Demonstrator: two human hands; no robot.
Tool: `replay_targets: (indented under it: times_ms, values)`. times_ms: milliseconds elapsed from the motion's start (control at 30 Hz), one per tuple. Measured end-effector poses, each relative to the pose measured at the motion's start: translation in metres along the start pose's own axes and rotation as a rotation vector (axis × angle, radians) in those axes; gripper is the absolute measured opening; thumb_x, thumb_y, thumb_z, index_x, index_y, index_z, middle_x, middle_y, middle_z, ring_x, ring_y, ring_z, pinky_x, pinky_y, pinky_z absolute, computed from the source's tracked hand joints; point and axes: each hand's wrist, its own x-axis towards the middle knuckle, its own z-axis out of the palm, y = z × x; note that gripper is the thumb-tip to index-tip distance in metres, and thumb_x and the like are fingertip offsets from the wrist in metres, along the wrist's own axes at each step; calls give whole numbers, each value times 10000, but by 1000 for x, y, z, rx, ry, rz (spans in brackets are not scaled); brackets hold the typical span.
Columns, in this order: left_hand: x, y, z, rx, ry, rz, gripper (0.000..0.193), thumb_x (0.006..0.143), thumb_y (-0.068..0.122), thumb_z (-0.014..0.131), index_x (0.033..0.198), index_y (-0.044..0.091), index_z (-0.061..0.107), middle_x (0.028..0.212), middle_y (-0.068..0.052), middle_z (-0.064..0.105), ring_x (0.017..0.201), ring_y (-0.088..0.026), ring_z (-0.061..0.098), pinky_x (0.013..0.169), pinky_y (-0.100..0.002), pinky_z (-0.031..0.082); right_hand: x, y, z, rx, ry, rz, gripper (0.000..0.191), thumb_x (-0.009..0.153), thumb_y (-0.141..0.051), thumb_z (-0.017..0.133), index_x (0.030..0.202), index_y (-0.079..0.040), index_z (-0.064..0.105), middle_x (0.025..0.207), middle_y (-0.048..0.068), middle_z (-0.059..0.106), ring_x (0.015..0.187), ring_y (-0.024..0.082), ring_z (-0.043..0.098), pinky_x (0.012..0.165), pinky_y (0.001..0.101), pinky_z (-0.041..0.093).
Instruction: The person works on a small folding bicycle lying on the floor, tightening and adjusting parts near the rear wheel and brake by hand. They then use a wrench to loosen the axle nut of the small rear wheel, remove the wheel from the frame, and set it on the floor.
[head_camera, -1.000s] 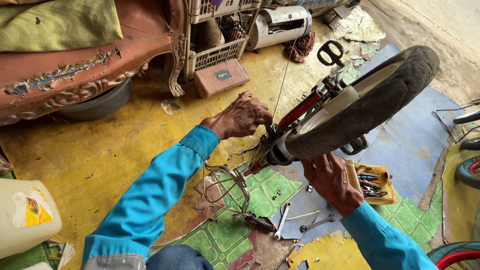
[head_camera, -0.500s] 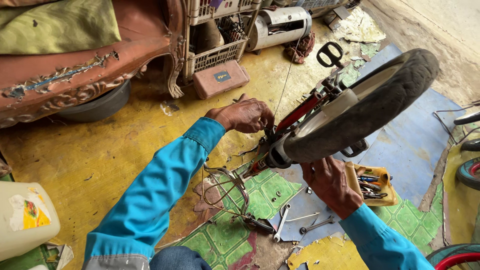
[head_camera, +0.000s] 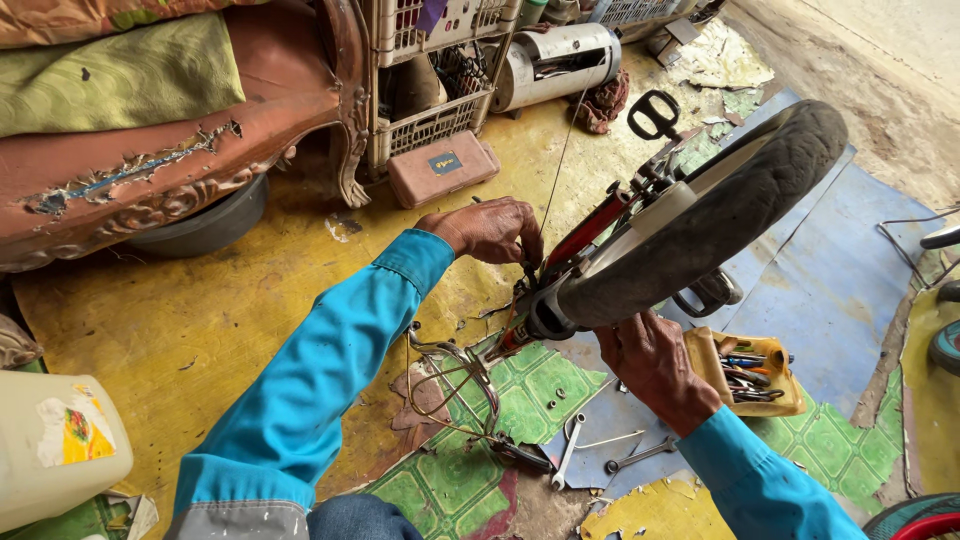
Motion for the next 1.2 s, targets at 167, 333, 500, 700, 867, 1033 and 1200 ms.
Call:
replay_targets:
  times_ms: [167,333,500,700,867,1033,1200]
  values:
    - [12,-7,5,104,-21,-58,215,758,71,714,912,167,830,983,-25,765,966,-209,718,857,-349,571,1,-1,-1,9,7,22,236,885,-39,765,1071,14,630,841,154,620,616,309,637,500,418,508]
    - [23,8,3,491,-18,133,143,798,162,709,911,129,790,980,-88,703,966,-286,659,884,-405,520,4,-3,-4,39,0,33,241,889,-40,760,1083,14,629,862,161,634,617,312,649,496,410,515]
    - [27,52,0,475,-118,-326,159,909,129,579,952,70,721,1026,-137,703,929,-297,676,904,-430,544,5,-8,-6,35,8,60,264,882,-43,761,1103,15,629,881,172,643,641,342,654,503,421,514]
    - [20,42,6,419,48,-229,201,794,160,684,987,102,688,1048,-153,630,943,-353,597,845,-486,522,8,-14,-8,33,16,86,272,885,-49,768,1104,13,619,886,164,650,685,350,677,524,427,526]
    - [16,-10,19,462,78,-5,201,802,146,727,978,51,706,978,-128,658,942,-277,624,954,-419,520,11,-19,-9,67,18,105,277,894,-32,760,1131,17,624,913,162,666,702,323,704,531,404,547]
    - [-18,-17,29,293,76,-137,179,869,118,681,1006,183,776,985,-33,670,926,-224,623,934,-401,502,13,-21,-10,26,29,81,277,902,-45,758,1138,11,622,948,158,671,729,323,703,545,395,554]
    - [-55,-3,41,566,636,-152,96,832,279,779,887,311,852,922,-31,728,945,-291,644,800,-470,517,13,-21,-9,38,25,75,285,914,-51,756,1159,17,626,939,151,662,720,292,705,540,379,556]
